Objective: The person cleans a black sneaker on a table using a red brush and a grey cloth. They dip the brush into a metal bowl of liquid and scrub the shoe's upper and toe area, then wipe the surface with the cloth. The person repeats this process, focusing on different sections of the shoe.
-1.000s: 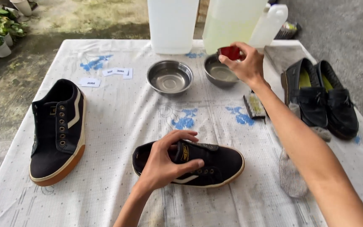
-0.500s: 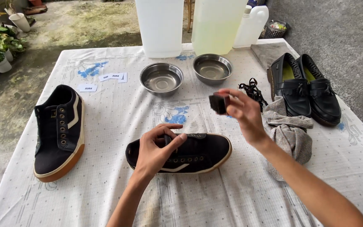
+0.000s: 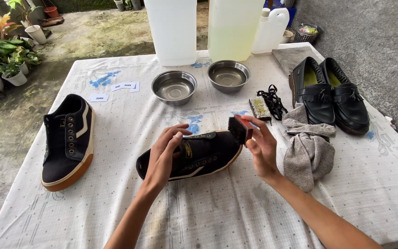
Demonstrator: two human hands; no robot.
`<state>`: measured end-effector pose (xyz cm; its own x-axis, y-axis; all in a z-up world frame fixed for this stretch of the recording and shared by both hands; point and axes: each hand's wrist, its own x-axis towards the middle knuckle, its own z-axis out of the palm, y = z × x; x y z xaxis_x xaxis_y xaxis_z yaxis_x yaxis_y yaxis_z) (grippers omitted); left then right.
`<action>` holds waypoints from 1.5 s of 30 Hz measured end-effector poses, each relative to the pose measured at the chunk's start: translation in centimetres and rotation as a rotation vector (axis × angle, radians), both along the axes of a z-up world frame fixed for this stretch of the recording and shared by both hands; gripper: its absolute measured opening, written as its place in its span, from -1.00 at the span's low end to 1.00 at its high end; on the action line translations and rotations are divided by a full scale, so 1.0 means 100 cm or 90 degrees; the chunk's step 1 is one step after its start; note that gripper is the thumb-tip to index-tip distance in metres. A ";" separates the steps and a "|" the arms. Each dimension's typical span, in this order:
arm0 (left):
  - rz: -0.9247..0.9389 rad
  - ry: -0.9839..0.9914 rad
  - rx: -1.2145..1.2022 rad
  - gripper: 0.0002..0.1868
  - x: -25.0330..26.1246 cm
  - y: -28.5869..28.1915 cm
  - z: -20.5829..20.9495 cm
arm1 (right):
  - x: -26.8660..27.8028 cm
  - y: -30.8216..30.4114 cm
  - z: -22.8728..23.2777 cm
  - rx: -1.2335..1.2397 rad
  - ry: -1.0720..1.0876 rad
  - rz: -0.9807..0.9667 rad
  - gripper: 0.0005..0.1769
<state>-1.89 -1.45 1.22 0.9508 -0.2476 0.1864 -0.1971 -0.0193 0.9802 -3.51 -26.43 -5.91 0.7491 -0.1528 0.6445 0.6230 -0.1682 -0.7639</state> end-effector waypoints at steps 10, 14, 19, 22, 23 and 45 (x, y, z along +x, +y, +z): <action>-0.003 -0.072 0.247 -0.11 -0.001 0.001 -0.008 | -0.001 0.004 -0.008 -0.003 0.044 0.029 -0.22; -0.080 -0.090 0.190 0.02 -0.003 0.005 -0.007 | -0.003 0.005 -0.009 -0.029 0.014 0.010 -0.22; -0.156 -0.164 0.087 0.34 -0.011 0.004 0.004 | -0.004 0.006 -0.018 -0.026 -0.012 0.006 -0.18; -0.170 -0.210 0.064 0.28 -0.019 0.002 0.002 | -0.005 0.008 -0.016 -0.046 -0.005 -0.004 -0.13; -0.182 -0.189 0.011 0.22 -0.019 0.001 -0.001 | -0.005 0.008 -0.015 -0.062 -0.026 -0.013 -0.12; -0.100 -0.283 -0.148 -0.44 -0.035 -0.029 -0.031 | -0.037 0.037 0.006 -0.338 -0.181 -0.219 -0.22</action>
